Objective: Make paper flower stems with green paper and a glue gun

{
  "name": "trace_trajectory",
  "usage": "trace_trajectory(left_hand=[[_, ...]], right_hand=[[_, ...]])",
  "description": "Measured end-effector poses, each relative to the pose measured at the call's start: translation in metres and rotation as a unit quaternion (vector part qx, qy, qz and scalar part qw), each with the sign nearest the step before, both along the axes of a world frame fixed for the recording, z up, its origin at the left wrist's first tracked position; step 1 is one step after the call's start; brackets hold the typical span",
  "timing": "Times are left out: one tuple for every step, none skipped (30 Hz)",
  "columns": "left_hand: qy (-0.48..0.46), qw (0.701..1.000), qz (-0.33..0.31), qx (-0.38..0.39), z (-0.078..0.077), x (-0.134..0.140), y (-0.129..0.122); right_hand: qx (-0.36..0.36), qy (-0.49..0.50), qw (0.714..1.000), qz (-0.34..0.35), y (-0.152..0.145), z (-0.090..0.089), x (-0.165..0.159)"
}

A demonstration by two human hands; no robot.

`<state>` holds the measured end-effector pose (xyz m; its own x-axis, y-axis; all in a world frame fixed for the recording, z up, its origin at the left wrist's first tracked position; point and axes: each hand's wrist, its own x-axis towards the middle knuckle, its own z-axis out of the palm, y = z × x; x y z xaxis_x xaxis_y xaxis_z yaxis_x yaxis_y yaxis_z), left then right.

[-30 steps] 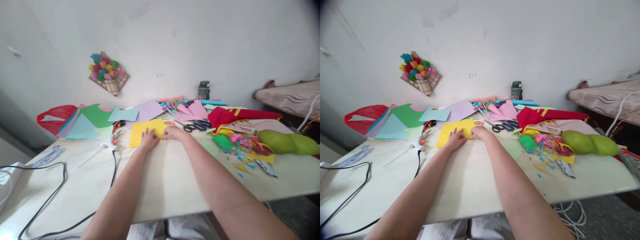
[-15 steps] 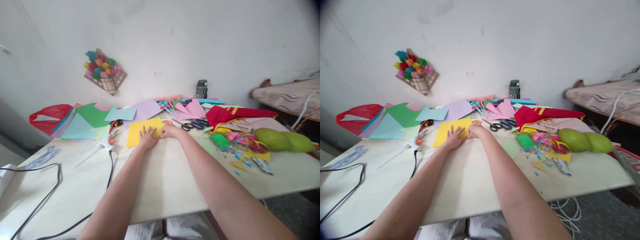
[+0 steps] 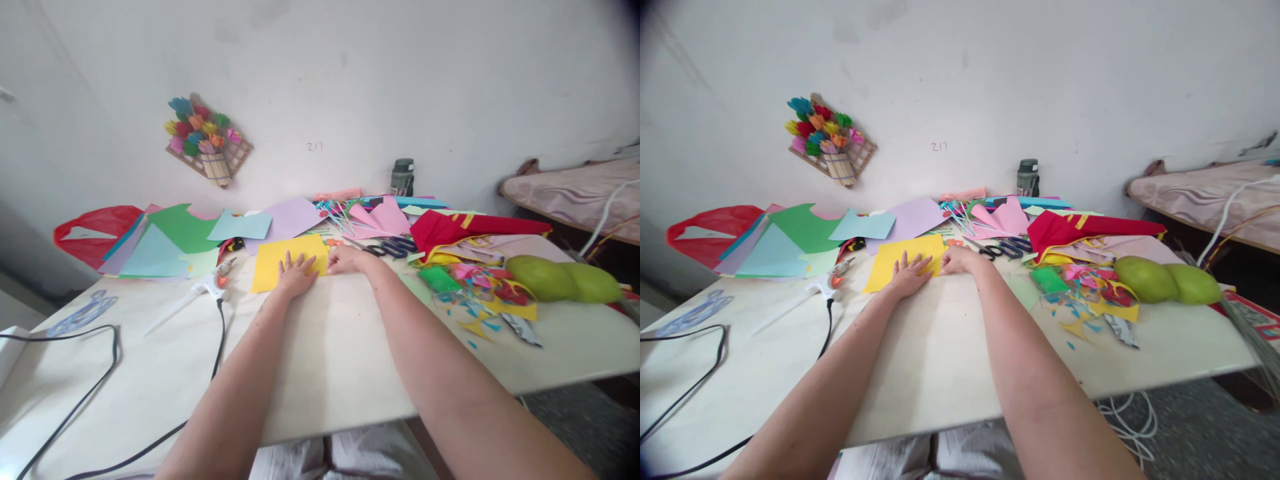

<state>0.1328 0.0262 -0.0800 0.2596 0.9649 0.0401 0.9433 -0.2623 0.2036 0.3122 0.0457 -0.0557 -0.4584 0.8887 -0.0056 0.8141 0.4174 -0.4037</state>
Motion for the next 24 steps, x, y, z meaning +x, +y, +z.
trace_trajectory(left_hand=[[-0.001, 1.0, 0.001, 0.0, 0.0, 0.0, 0.0], [-0.002, 1.0, 0.003, 0.0, 0.0, 0.0, 0.0], [-0.002, 1.0, 0.005, -0.001, 0.0, 0.0, 0.0], [-0.002, 1.0, 0.006, -0.001, 0.0, 0.0, -0.001], [-0.002, 1.0, 0.007, -0.002, 0.001, 0.0, -0.001], [-0.002, 1.0, 0.007, -0.003, 0.001, 0.0, -0.001], [-0.002, 1.0, 0.007, -0.005, 0.001, 0.0, -0.001], [-0.001, 1.0, 0.006, -0.006, 0.001, 0.0, -0.001], [-0.002, 1.0, 0.006, -0.007, 0.001, 0.0, -0.002], [-0.003, 1.0, 0.005, -0.007, 0.002, 0.0, -0.002], [-0.004, 1.0, 0.005, -0.007, 0.001, 0.0, -0.001], [-0.005, 1.0, 0.005, -0.006, 0.001, 0.0, -0.001], [-0.005, 1.0, 0.007, -0.004, 0.001, 0.0, -0.001], [-0.005, 1.0, 0.009, -0.003, 0.001, 0.0, -0.001], [-0.005, 1.0, 0.01, -0.002, 0.0, 0.0, 0.0], [-0.004, 1.0, 0.012, -0.002, 0.0, 0.0, 0.0], [-0.004, 1.0, 0.012, -0.002, 0.0, 0.0, 0.0], [-0.004, 1.0, 0.012, -0.002, 0.0, 0.0, 0.0], [-0.004, 1.0, 0.012, -0.003, 0.0, 0.0, 0.0], [-0.004, 1.0, 0.011, -0.003, 0.0, 0.0, 0.0], [-0.005, 1.0, 0.011, -0.004, 0.001, 0.0, -0.001], [-0.005, 1.0, 0.011, -0.005, 0.001, 0.0, -0.001], [-0.006, 1.0, 0.011, -0.005, 0.001, 0.0, -0.001], [-0.007, 1.0, 0.011, -0.005, 0.001, 0.0, -0.001]], right_hand=[[0.005, -0.002, 1.0, -0.003, 0.001, -0.001, -0.001], [0.009, -0.006, 1.0, -0.008, 0.001, -0.002, -0.001], [0.011, -0.01, 1.0, -0.014, 0.001, -0.002, -0.002], [0.011, -0.015, 1.0, -0.022, 0.001, -0.002, -0.003], [0.009, -0.02, 0.999, -0.029, 0.0, -0.001, -0.003], [0.007, -0.026, 0.999, -0.035, -0.001, 0.0, -0.004], [0.004, -0.032, 0.999, -0.04, -0.003, 0.001, -0.004], [0.001, -0.038, 0.998, -0.044, -0.005, 0.002, -0.005], [-0.002, -0.043, 0.998, -0.048, -0.006, 0.004, -0.005], [-0.003, -0.048, 0.998, -0.051, -0.008, 0.005, -0.006], [-0.003, -0.053, 0.997, -0.055, -0.009, 0.007, -0.006], [-0.003, -0.059, 0.996, -0.059, -0.01, 0.008, -0.007], [-0.002, -0.066, 0.996, -0.065, -0.011, 0.009, -0.008], [-0.003, -0.073, 0.995, -0.073, -0.011, 0.009, -0.008], [-0.004, -0.079, 0.994, -0.08, -0.012, 0.01, -0.009], [-0.005, -0.083, 0.993, -0.085, -0.012, 0.011, -0.009], [-0.007, -0.086, 0.992, -0.088, -0.012, 0.011, -0.009], [-0.009, -0.088, 0.992, -0.089, -0.012, 0.011, -0.009], [-0.012, -0.088, 0.992, -0.087, -0.012, 0.012, -0.009], [-0.015, -0.087, 0.993, -0.085, -0.012, 0.012, -0.008], [-0.018, -0.084, 0.993, -0.082, -0.012, 0.012, -0.008], [-0.022, -0.081, 0.993, -0.08, -0.012, 0.012, -0.007], [-0.025, -0.079, 0.993, -0.078, -0.012, 0.012, -0.006], [-0.027, -0.078, 0.994, -0.078, -0.012, 0.012, -0.006]])
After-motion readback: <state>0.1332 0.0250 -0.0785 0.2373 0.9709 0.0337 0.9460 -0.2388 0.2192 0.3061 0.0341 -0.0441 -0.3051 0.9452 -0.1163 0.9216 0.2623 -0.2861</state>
